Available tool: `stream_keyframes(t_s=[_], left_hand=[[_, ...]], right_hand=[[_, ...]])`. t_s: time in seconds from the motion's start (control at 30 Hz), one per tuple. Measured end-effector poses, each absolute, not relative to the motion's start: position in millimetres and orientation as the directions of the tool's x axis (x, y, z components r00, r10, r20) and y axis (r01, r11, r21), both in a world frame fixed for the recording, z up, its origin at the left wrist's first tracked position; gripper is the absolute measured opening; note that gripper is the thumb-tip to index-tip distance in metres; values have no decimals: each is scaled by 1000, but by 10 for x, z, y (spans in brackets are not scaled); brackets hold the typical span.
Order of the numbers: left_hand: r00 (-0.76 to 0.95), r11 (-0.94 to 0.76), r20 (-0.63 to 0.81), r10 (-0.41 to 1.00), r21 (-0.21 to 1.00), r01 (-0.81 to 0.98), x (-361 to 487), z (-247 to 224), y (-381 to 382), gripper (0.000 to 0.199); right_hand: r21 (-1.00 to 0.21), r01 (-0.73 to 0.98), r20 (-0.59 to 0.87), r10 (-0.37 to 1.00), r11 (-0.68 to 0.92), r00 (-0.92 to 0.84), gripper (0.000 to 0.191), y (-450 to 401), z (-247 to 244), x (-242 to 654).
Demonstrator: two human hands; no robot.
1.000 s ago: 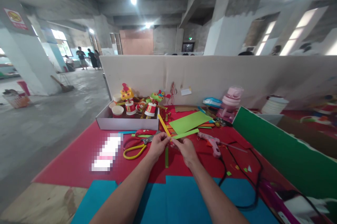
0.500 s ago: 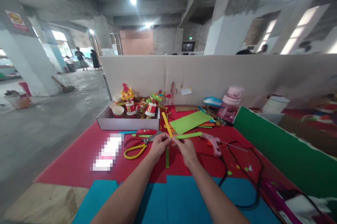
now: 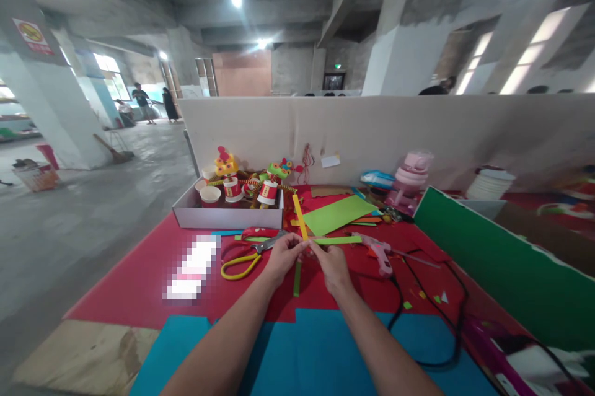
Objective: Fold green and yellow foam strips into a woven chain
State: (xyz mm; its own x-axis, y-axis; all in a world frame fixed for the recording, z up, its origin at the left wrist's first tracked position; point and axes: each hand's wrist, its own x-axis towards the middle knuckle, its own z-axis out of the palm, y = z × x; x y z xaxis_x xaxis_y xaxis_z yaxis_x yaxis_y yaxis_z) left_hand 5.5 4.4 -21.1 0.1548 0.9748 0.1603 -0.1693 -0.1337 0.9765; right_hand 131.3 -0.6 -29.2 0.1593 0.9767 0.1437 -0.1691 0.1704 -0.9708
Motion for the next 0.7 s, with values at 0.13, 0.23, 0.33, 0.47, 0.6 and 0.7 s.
stream_keyframes(t_s=[0.13,0.23,0.33,0.47,0.6,0.7], left_hand=[[144,-149,172,974,976,-159,43,-211,53,41],[136,-155,176,975,976,-152,31,-232,68,39],[136,-156,178,975,976,-153,34,-246,71,36],[127,-141,159,979,980,-138,44,-252,70,36],[120,-157,172,978,979,-128,37,-264,77,36],[134,-144,163,978,980,-138,39,-253,69,36]], right_hand=[[-967,-228,86,990,111,115,35,-2,-292,1323],[-968,-240,51,996,68,77,37,-8,-270,1339],[-972,-205,99,989,120,108,36,-21,-251,1337],[-971,-160,155,977,179,148,36,-35,-247,1307],[-972,-202,94,986,120,136,38,-35,-249,1296],[-975,-187,95,985,122,146,36,-26,-252,1307]])
